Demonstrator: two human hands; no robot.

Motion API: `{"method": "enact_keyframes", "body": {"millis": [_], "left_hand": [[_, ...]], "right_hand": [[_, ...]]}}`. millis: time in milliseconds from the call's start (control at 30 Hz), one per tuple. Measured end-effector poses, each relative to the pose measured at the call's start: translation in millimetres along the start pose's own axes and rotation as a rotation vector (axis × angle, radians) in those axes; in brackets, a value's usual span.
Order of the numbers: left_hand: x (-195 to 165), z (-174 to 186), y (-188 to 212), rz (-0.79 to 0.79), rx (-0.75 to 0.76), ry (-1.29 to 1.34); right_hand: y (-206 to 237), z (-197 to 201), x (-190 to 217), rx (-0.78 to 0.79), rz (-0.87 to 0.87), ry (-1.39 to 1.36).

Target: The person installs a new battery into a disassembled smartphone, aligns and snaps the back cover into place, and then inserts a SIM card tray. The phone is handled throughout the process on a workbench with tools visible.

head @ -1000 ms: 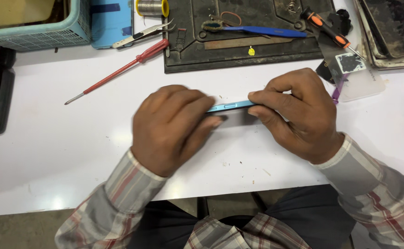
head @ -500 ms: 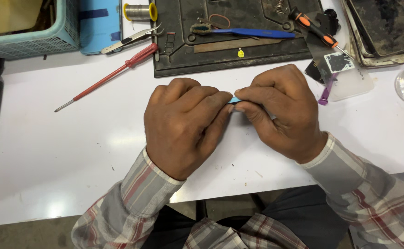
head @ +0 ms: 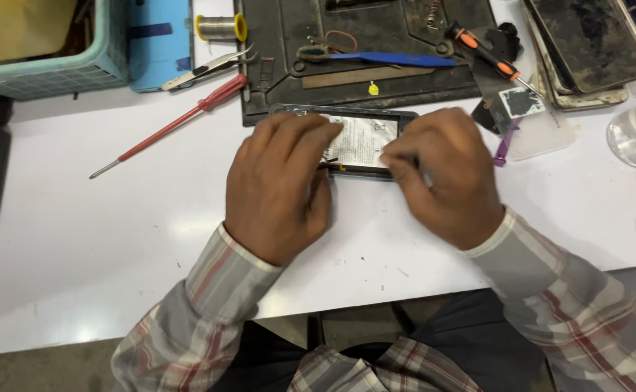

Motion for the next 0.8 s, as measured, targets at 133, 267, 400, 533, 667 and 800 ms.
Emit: {"method": "enact_keyframes", "body": {"millis": [133,267,400,533,667,800], "left_hand": [[18,-3,-4,-0.001,0.122,-0.035],[32,-6,-8,-0.003,0.197,-0.097],[38,-14,-6,0.02,0.23,-0.108],[43,-19,-3,0.076,0.268,-0.035],[34,-12,-1,-0.063,0.243,-0.082],[25,-8,3,-0.149,0.227,-0.139]], "right_hand": [[-1,2,-5,0.009,-0.094,-0.016],[-5,-9,-4,0.149,-0.042,0.061],[-5,-13,-6,0.232,-0.058,0.113],[-5,-13,-4,0.225,-0.021,0.111],[-5,-9,-4,0.216,-0.017,0.06],[-1,-4,-1,0.201,-0.019,0.052]]}}
Point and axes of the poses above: each hand's wrist, its own y-axis away from the middle knuckle, its own z-axis out of the back of the hand, x = y × z, the point moved 6 cm from there along -y, towards the middle knuckle, and after that the axes turned 1 degree about -x, right-handed, at the moved point
